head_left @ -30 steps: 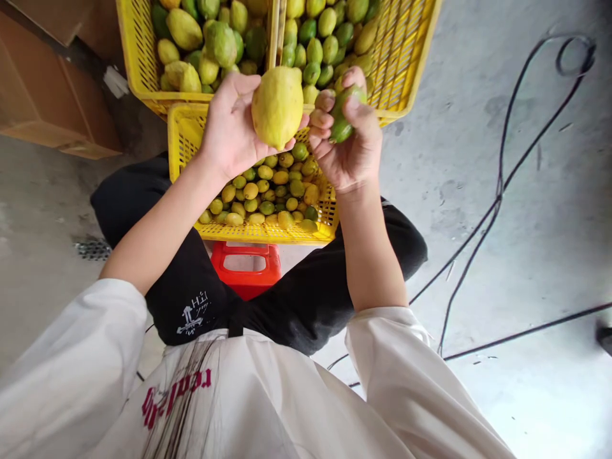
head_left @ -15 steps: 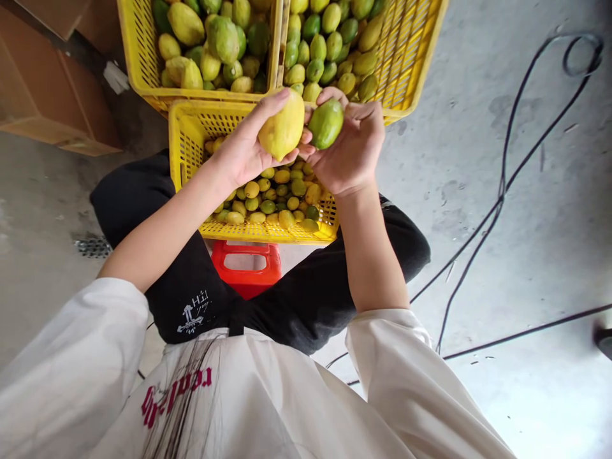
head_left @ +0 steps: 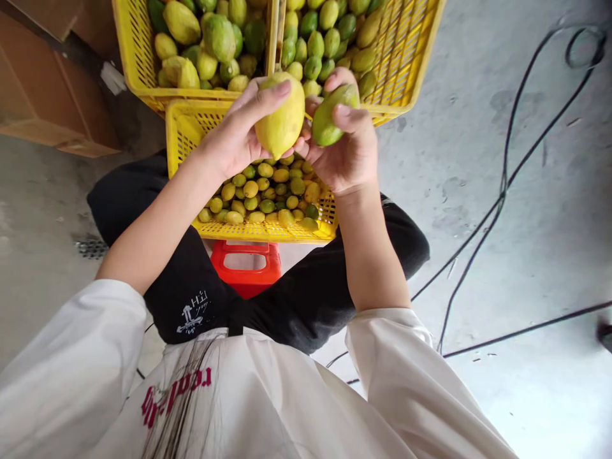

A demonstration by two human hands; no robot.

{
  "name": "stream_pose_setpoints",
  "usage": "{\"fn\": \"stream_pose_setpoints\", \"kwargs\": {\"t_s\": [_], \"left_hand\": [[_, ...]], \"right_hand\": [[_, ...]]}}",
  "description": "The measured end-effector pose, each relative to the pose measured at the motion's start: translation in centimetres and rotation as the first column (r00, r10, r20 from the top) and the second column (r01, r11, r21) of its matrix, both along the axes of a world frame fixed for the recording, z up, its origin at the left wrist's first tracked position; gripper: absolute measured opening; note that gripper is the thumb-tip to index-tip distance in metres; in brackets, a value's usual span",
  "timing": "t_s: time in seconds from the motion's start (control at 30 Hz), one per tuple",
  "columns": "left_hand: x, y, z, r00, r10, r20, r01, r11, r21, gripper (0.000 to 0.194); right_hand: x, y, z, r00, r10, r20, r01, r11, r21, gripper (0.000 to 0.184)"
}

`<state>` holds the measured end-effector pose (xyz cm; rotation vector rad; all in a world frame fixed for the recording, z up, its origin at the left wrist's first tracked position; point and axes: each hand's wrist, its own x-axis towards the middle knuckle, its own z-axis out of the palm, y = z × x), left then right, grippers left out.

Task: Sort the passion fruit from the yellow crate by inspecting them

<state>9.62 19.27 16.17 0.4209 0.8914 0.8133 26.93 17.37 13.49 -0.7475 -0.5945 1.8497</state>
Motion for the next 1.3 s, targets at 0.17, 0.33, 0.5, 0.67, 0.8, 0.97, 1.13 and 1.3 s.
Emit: {"fn": "stream_pose_setpoints", "kwargs": {"t_s": [0.17, 0.33, 0.5, 0.67, 0.8, 0.97, 1.13, 1.3], "left_hand": [[-0.2, 0.0, -1.1, 1.0, 0.022, -0.008, -0.023, 0.99, -0.136, 0.035], [-0.2, 0.0, -0.2, 0.999, 0.037, -0.013, -0.038, 0.996, -0.08, 0.039], [-0.4, 0.5, 0.8, 0.999, 0.035, 0.001, -0.035, 0.994, -0.101, 0.043], [-1.0, 0.9, 0.8, 0.995, 0.094, -0.036, -0.096, 0.994, -0.056, 0.052], [-1.0, 1.0, 0.3, 0.996, 0.07, -0.059, -0.068, 0.997, 0.046, 0.042], [-0.4, 0.5, -0.6, 0.973, -0.036, -0.228, 0.042, 0.999, 0.021, 0.039], [0.0, 0.0, -0.1, 0.946, -0.07, -0.317, 0.067, 0.998, -0.02, 0.03], [0.1, 0.4, 0.7, 0.972, -0.065, -0.228, 0.047, 0.995, -0.087, 0.046]], "right_hand": [[-0.5, -0.4, -0.3, 1.0, 0.005, 0.005, -0.005, 1.0, -0.005, 0.032], [-0.6, 0.4, -1.8, 0.994, 0.017, 0.111, -0.019, 1.0, 0.015, 0.043], [-0.4, 0.6, -0.5, 0.987, -0.02, 0.157, 0.024, 0.999, -0.021, 0.028], [0.6, 0.8, 1.5, 0.997, 0.02, 0.078, -0.014, 0.997, -0.079, 0.038], [0.6, 1.1, 0.3, 0.996, -0.003, 0.086, 0.01, 0.996, -0.084, 0.034], [-0.6, 0.5, -1.0, 0.992, 0.021, 0.126, -0.012, 0.997, -0.072, 0.029], [-0.6, 0.5, -0.8, 0.986, 0.038, 0.163, -0.039, 0.999, 0.003, 0.034], [0.0, 1.3, -1.2, 0.975, 0.031, 0.219, -0.026, 0.999, -0.027, 0.032]]}}
